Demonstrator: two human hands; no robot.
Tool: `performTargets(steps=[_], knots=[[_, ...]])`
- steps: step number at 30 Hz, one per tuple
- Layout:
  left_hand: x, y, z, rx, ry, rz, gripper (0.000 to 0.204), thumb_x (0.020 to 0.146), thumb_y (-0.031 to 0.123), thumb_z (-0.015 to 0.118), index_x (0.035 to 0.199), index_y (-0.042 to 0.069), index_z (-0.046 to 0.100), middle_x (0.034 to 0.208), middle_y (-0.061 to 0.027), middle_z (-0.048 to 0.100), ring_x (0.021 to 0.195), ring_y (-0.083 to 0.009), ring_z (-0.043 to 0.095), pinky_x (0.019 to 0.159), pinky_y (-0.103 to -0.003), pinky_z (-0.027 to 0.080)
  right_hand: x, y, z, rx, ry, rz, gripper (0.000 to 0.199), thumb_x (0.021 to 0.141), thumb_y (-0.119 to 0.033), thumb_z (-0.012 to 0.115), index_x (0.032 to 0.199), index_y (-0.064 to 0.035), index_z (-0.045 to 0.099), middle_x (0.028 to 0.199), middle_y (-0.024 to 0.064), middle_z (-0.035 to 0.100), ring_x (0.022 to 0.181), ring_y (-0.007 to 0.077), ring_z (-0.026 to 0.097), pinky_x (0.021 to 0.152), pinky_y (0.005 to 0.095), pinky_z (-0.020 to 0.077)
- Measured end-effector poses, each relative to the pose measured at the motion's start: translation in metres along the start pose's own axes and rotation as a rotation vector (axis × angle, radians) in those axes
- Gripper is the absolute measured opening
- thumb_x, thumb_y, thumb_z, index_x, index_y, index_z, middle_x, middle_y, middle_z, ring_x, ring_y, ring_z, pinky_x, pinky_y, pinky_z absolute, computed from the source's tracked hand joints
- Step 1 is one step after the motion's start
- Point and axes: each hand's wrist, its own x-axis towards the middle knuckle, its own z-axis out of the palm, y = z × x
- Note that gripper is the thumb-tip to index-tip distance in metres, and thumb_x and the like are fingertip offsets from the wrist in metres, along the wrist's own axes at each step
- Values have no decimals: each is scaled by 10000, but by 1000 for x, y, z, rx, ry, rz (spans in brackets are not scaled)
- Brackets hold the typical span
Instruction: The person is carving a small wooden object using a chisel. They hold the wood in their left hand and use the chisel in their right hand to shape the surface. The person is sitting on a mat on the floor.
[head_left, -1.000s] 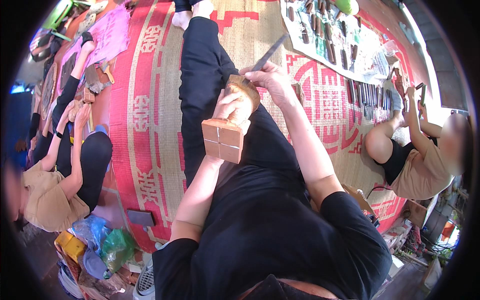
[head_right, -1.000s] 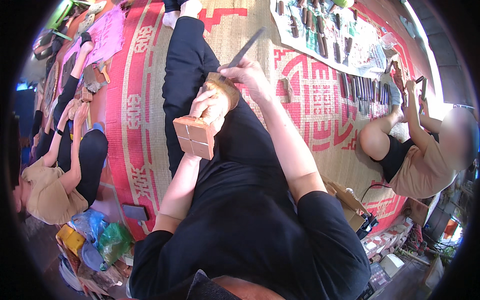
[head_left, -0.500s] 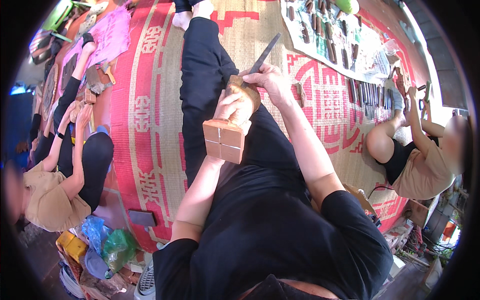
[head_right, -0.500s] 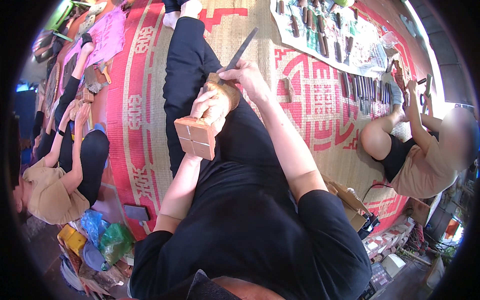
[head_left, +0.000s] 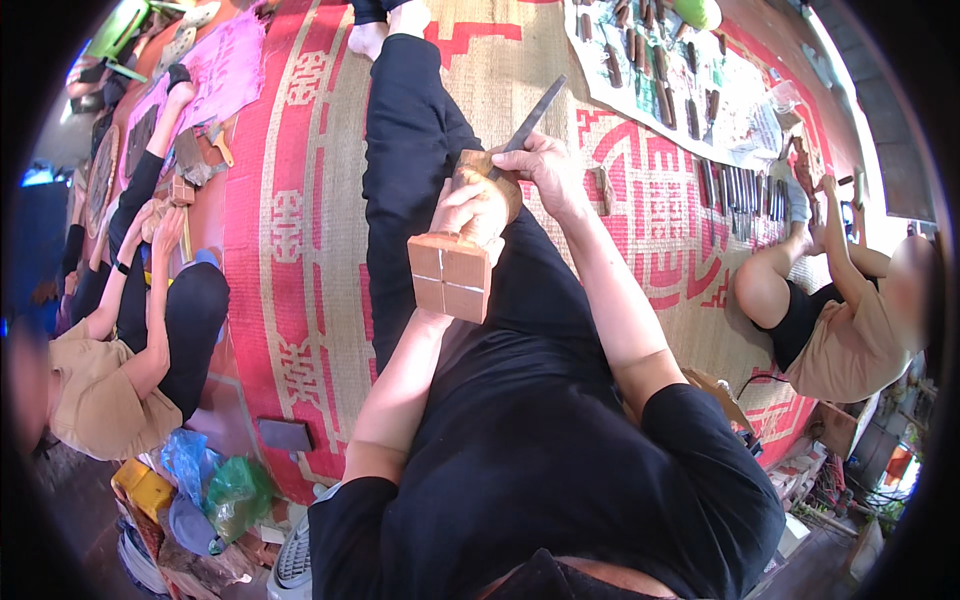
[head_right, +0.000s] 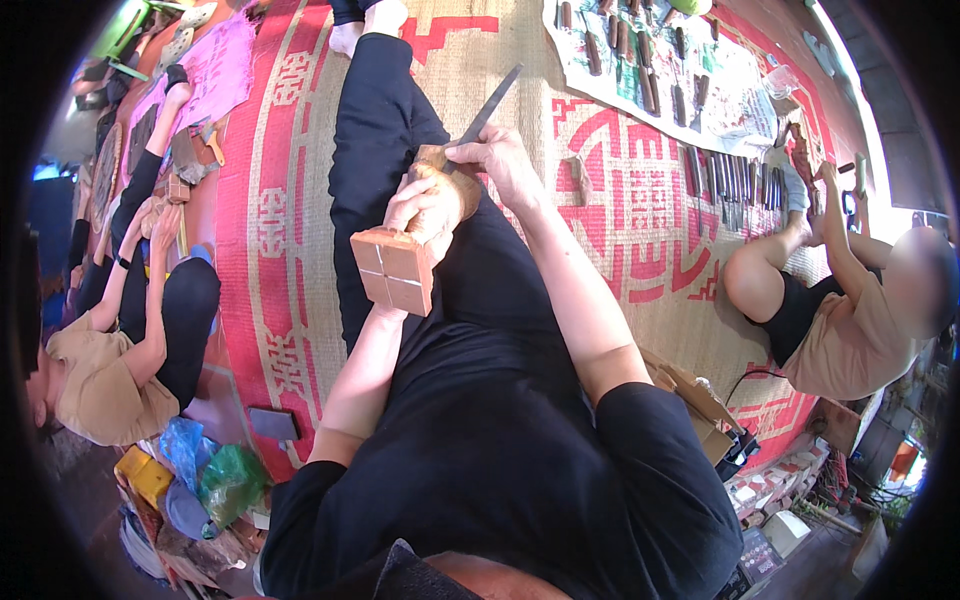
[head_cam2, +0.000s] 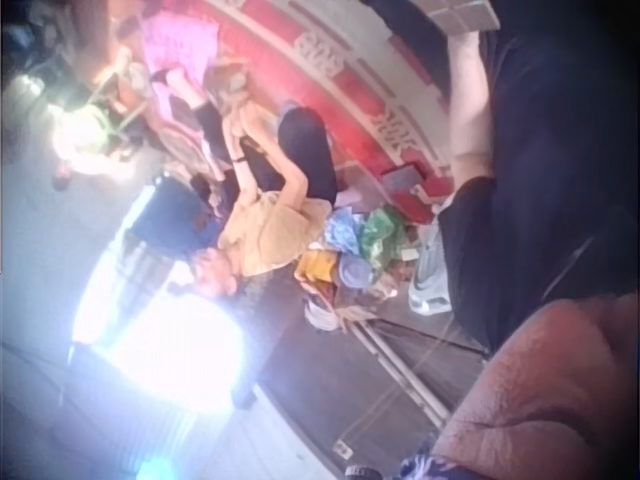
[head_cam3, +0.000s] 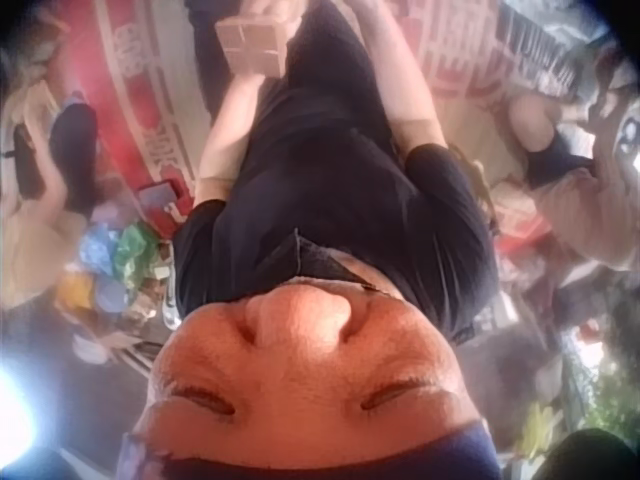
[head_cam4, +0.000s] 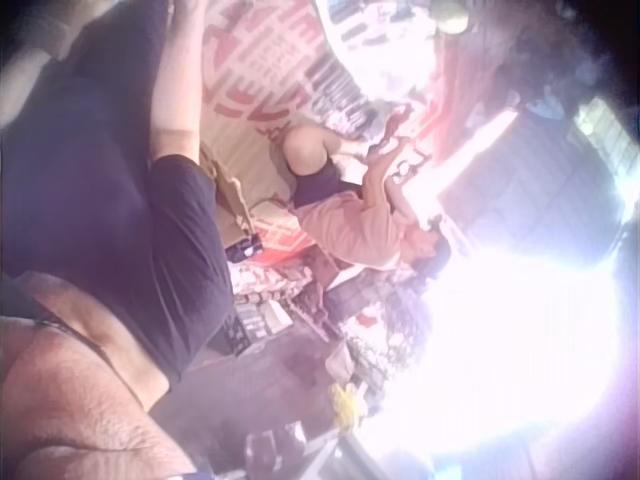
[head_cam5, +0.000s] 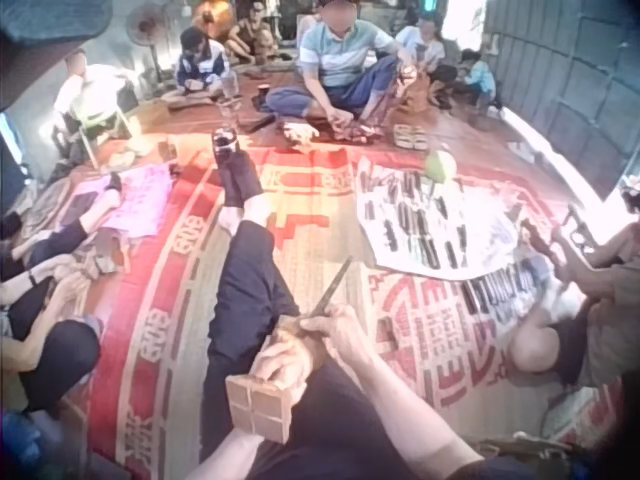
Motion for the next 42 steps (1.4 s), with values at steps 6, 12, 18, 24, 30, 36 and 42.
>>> performTargets(steps=[6, 12, 18, 24, 30, 36, 42], knots=[[0, -16, -13, 292, -109, 271, 434, 795, 52, 693, 1196, 74, 526, 1280, -80, 518, 1313, -336, 401, 1095, -440, 315, 19, 9, -11, 211, 173, -9, 127, 789, -49, 663, 868, 28, 600, 796, 142, 680, 663, 211, 676, 639, 297, 547], [0, -12, -10, 251, -82, 231, 428, 797, 61, 694, 1192, 81, 530, 1287, -81, 519, 1328, -344, 383, 1105, -461, 294, 1, 1, -2, 163, 68, -15, 156, 802, -52, 674, 947, 0, 649, 845, 98, 693, 773, 170, 655, 715, 293, 521], [2, -9, -8, 246, -81, 206, 427, 797, 67, 694, 1192, 85, 531, 1293, -81, 516, 1332, -346, 377, 1108, -466, 287, 0, 0, 5, 120, 60, 11, 151, 785, -42, 668, 927, -2, 633, 813, 112, 682, 693, 173, 651, 673, 283, 517], [0, -6, -9, 272, -101, 220, 421, 793, 59, 692, 1182, 85, 531, 1287, -86, 517, 1320, -341, 393, 1097, -456, 308, 21, 12, -17, 209, 187, -11, 96, 810, -48, 653, 861, -6, 583, 799, 106, 675, 640, 190, 662, 617, 258, 540], [-2, -11, -9, 140, -81, 127, 430, 792, 56, 690, 1190, 86, 530, 1278, -88, 518, 1312, -337, 402, 1094, -452, 315, 3, 1, 9, 93, 12, -12, 139, 813, -64, 662, 932, 4, 635, 832, 108, 691, 746, 160, 656, 741, 311, 518], [-6, -8, -8, -18, -109, 55, 417, 803, 46, 683, 1187, 89, 528, 1291, -85, 509, 1327, -334, 378, 1097, -455, 307, 27, 10, -13, 185, 145, 43, 100, 836, -55, 645, 915, -16, 598, 832, 107, 681, 721, 186, 670, 668, 290, 537], [0, -10, -10, 207, -104, 159, 423, 795, 51, 694, 1178, 86, 516, 1302, -85, 504, 1346, -328, 353, 1084, -444, 322, 9, 1, 3, 105, 32, 16, 127, 822, -54, 656, 926, 3, 610, 848, 122, 690, 709, 172, 660, 677, 289, 531]])
